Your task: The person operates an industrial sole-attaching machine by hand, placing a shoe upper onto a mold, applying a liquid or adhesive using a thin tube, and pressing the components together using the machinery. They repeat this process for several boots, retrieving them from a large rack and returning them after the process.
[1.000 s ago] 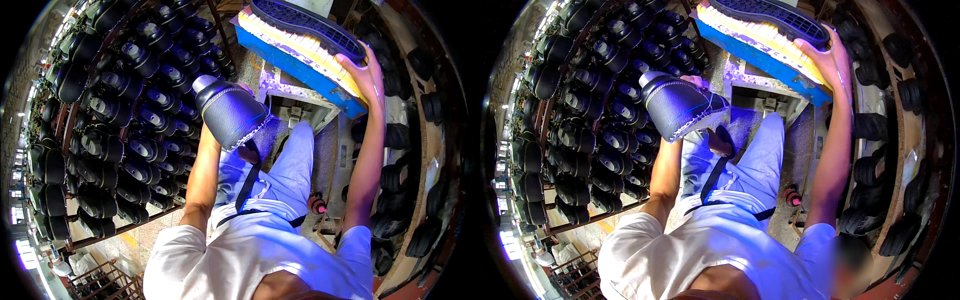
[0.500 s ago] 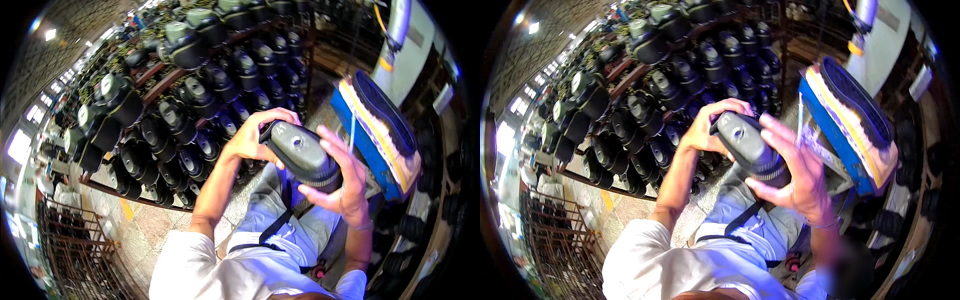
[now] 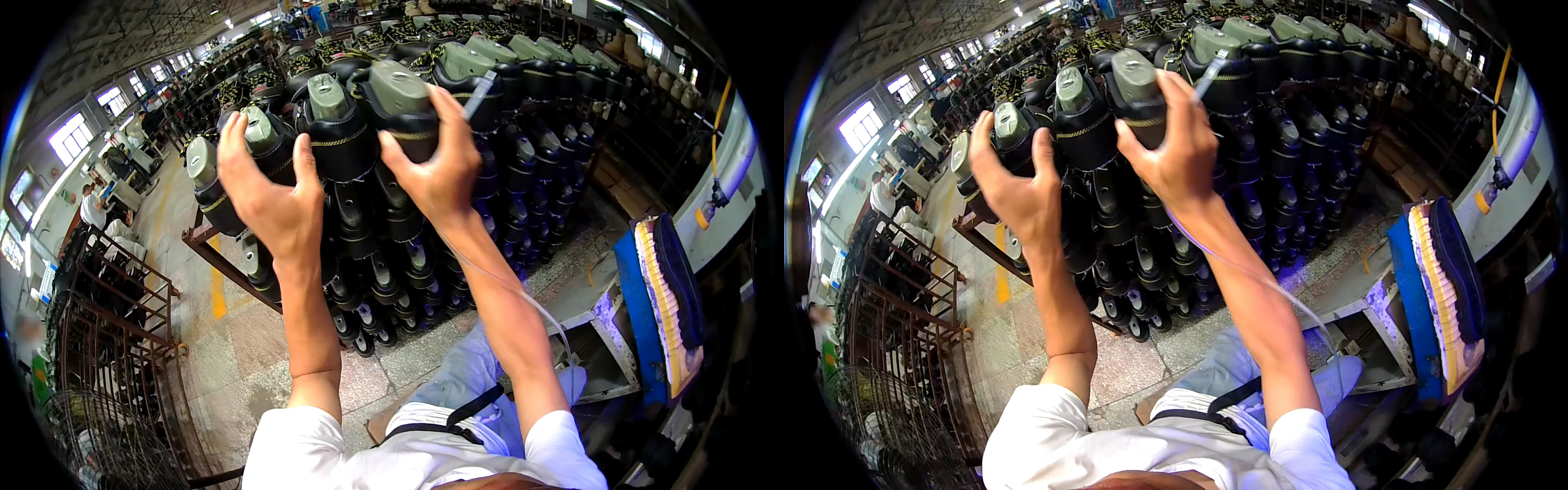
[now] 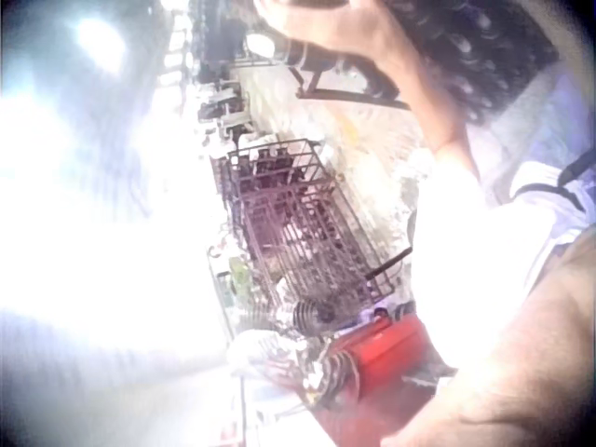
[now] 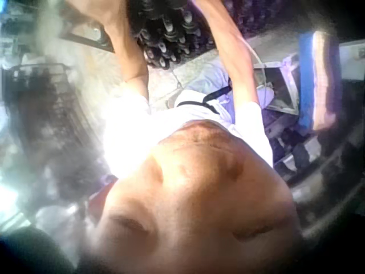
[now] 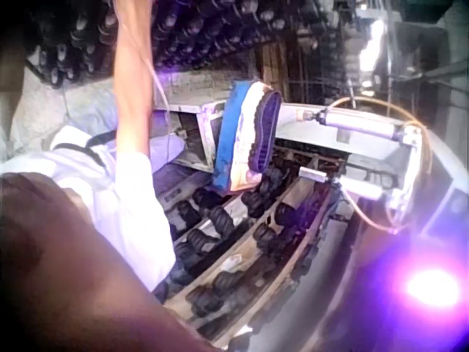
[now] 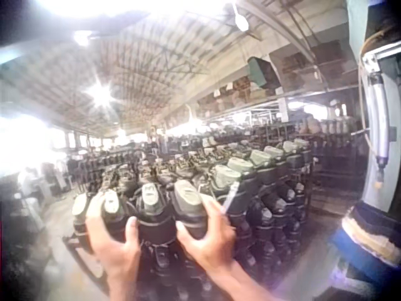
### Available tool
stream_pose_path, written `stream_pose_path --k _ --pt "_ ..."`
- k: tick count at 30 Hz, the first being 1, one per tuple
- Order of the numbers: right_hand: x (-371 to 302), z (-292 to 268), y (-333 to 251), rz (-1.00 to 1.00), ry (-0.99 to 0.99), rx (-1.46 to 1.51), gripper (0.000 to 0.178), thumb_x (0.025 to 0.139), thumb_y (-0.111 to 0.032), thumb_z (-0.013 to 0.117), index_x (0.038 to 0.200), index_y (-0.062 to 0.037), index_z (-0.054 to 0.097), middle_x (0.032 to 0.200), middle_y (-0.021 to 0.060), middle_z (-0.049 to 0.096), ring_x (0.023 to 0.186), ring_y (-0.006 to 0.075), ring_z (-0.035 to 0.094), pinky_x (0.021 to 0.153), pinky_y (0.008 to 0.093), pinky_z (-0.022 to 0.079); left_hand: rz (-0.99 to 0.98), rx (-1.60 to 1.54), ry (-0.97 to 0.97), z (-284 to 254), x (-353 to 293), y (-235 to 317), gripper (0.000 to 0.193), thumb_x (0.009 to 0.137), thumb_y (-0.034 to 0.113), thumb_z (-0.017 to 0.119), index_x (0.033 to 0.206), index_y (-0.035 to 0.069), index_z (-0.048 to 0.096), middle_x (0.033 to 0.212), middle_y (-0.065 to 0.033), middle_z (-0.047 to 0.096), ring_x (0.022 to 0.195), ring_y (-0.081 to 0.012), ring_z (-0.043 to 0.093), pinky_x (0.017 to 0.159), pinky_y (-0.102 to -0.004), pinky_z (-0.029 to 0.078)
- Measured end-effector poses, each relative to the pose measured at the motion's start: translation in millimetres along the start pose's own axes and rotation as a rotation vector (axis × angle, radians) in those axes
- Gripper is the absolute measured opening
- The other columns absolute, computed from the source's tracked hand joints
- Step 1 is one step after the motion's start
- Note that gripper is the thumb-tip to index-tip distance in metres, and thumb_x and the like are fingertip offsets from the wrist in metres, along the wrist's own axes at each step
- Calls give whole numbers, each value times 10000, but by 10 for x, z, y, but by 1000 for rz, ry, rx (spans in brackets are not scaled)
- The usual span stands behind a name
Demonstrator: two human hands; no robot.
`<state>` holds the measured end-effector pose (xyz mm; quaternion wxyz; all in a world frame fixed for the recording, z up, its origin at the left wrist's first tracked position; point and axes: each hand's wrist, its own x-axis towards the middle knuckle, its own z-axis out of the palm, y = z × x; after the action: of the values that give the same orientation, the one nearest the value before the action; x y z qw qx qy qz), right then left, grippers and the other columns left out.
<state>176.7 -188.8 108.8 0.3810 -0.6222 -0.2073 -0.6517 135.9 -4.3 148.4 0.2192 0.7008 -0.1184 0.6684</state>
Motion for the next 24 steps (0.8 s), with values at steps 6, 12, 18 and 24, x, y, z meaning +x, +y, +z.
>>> stream_pose_path --k 6,12,18,24 --pt "-31 259 202 -38 -19 -31 673 820 -127 845 1387 56 533 1380 256 613 1252 426 611 1071 470 497 -45 -34 -57 164 -83 -248 700 813 107 821 1435 -19 526 1424 -220 586 1342 -371 564 1159 -422 419" --pt "-972 -631 -818 864 -208 800 392 1040 -144 631 1361 75 587 1341 193 670 1255 267 647 1094 393 495 -187 -208 -8 -293 -274 -54 672 831 -41 764 1461 -10 535 1511 -188 558 1361 -267 551 1160 -385 417" --pt "-1766 -785 -910 1618 -365 1795 675 1054 -491 571 1493 16 499 1434 190 606 1294 271 619 1088 404 500 156 -366 -214 -1062 -1849 759 678 829 73 815 1421 55 485 1356 -230 530 1210 -459 544 1053 -560 451" --pt "-2263 -2418 -1053 1709 -454 1539 957 957 -566 629 1601 49 281 1560 191 486 1369 253 557 1166 363 412 162 -886 -645 -1386 -2171 462 705 781 345 903 1365 83 609 1332 -242 580 1165 -358 656 1073 -457 534"
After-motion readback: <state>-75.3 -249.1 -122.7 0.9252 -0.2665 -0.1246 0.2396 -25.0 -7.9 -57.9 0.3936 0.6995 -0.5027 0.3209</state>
